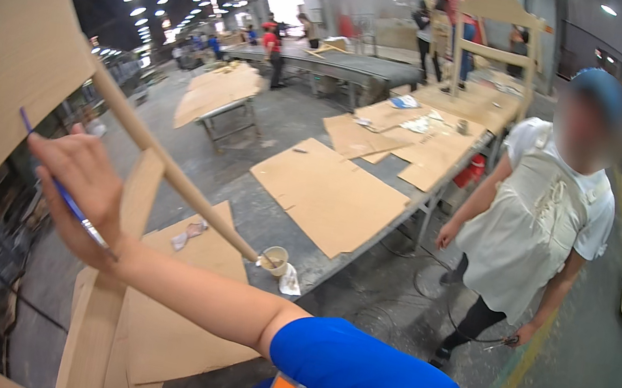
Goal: The person applies a finish to a wooden chair using a small brush, focusing on the upper backrest and side rails. They repeatedly dip the brush into a small container and carefully coat the edges and corners of the chair.
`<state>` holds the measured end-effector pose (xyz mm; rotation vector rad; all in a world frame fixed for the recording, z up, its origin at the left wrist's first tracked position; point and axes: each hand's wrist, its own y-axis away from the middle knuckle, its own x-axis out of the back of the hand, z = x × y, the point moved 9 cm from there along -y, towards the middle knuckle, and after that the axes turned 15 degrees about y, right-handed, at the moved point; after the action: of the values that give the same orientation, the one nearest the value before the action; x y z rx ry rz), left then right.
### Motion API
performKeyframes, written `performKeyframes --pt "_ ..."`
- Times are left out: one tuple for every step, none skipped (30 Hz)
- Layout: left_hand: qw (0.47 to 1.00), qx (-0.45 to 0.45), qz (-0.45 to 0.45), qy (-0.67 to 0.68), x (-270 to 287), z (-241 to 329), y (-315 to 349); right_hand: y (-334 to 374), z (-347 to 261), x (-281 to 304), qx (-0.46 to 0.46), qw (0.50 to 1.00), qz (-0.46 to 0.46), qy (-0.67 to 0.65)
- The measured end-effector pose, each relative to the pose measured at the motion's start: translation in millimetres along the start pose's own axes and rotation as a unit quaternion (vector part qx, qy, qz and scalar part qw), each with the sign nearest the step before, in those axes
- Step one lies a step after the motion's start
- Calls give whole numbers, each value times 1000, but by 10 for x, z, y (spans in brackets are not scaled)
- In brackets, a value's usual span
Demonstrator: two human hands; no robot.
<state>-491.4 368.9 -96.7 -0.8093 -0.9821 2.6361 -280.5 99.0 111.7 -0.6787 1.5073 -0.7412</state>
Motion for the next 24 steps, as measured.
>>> performKeyframes --pt "1000 -2 -5 2 -52 -20 19 0 -38 21 0 1000 2 -3" --pt "1000 -6 -8 3 -94 -22 40 -2 -69 35 -5 1000 11 -8" --pt "1000 -11 -11 3 -145 -11 53 -15 -95 14 -3 1000 7 -5" --pt "1000 -14 -14 4 -199 -3 75 -31 -98 6 -2 1000 8 1" --pt "1000 -10 -25 4 -289 -7 86 -60 -67 -1 -4 1000 9 10" --pt "999 -5 -36 7 -388 -15 97 -91 -21 -11 -10 1000 12 18" --pt "999 -1 -45 10 -472 -27 109 -110 15 -12 -12 1000 12 17" --pt "998 -1 -54 13 -571 -32 124 -138 81 -7 -16 1000 12 12" --pt "998 -1 -59 14 -640 -42 140 -152 111 -5 -17 1000 16 -3" --pt "998 2 -63 16 -694 -56 162 -162 141 -2 -9 1000 11 10" --pt "998 3 -65 18 -742 -71 187 -172 189 12 -16 1000 14 7" --pt "998 6 -66 19 -775 -100 220 -159 233 40 -17 1000 13 7" --pt "997 8 -70 20 -814 -117 239 -159 263 67 -22 999 25 2" --pt "997 10 -72 21 -842 -141 262 -150 274 55 -15 1000 14 14" --pt "997 13 -74 21 -865 -158 278 -141 281 50 -15 1000 12 13" --pt "997 14 -78 23 -900 -177 297 -140 311 42 -16 1000 10 13" --pt "996 16 -81 23 -923 -194 306 -137 333 30 -17 1000 7 13" --pt "996 18 -84 24 -956 -211 321 -140 341 32 -8 1000 17 14" --pt "996 20 -85 25 -975 -226 327 -135 370 12 -14 1000 14 17" --pt "996 22 -89 23 -1005 -243 341 -131 404 11 -18 1000 15 19" --pt "995 24 -91 25 -1027 -258 352 -121 430 5 -22 999 14 21" --pt "995 26 -91 26 -1036 -269 359 -111 429 2 -16 1000 16 12" --pt "995 28 -94 27 -1056 -286 372 -98 448 -24 -22 1000 4 17" --pt "995 31 -95 26 -1059 -298 375 -87 453 -37 -23 1000 0 17"
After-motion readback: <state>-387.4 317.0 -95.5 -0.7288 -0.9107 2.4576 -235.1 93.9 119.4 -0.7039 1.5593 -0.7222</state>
